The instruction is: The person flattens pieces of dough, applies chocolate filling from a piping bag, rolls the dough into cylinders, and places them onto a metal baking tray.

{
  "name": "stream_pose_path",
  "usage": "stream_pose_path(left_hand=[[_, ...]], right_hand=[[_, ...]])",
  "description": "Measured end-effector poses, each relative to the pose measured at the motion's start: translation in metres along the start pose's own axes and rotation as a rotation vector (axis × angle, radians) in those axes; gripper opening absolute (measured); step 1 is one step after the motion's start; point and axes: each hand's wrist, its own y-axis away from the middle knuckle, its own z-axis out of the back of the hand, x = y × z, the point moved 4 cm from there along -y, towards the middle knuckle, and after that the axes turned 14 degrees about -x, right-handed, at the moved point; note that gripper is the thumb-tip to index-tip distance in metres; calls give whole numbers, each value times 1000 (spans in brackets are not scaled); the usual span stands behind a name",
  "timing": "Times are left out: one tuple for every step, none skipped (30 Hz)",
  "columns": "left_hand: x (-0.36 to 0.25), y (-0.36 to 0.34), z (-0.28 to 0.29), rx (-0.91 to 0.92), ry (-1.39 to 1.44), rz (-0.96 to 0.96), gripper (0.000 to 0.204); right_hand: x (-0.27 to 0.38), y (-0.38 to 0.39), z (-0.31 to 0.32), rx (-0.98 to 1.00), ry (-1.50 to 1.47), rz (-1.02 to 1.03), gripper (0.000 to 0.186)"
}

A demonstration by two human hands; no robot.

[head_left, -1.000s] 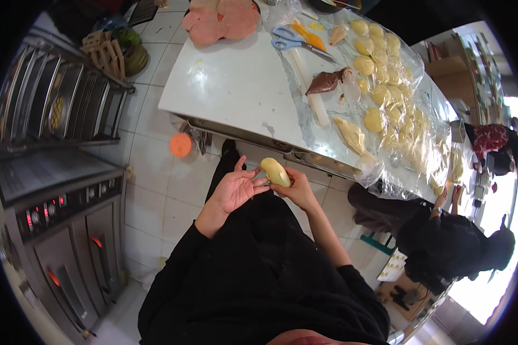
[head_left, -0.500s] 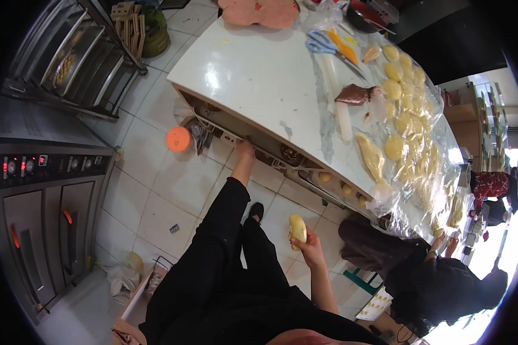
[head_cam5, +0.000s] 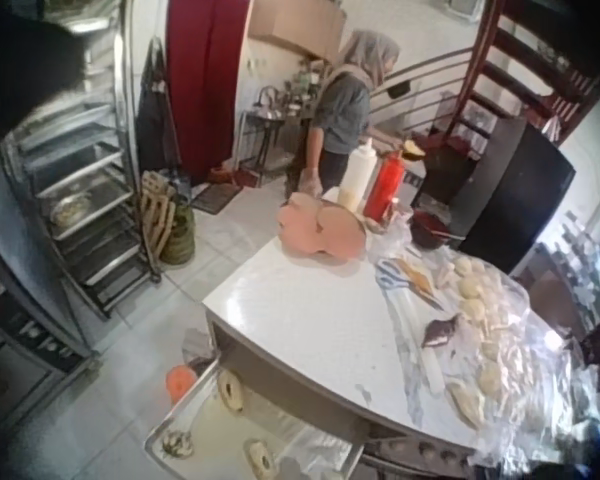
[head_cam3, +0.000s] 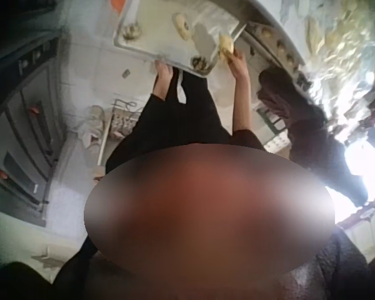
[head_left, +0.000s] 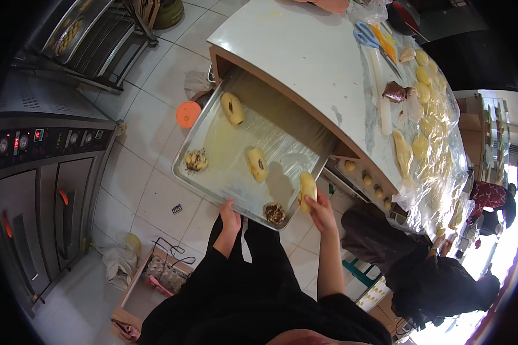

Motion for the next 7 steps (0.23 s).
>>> stream_pose_path(left_hand=[[-3,3,13,-21,5,8,44],[-4,6,23,-21,1,15,44],[-5,8,32,-12,9,32,45],[-5,9,38,-4,21,47,46],[-5,8,41,-5,22,53,46],[-5,8,43,1,3,51,50],[-5,6,45,1,-12,43,54]], right_hand=[[-3,-12,-4,-13,65,27,39],[-5,-22,-8,-29,133,55,41],[-9,-32,-12,-38,133,53,41],[-11,-43,-16,-69,212,77,44],[-13,-54,-19,-99,291,104,46],[-15,-63,-21,-126,329,105,48],[-16,-72,-25,-144,371,105,49]])
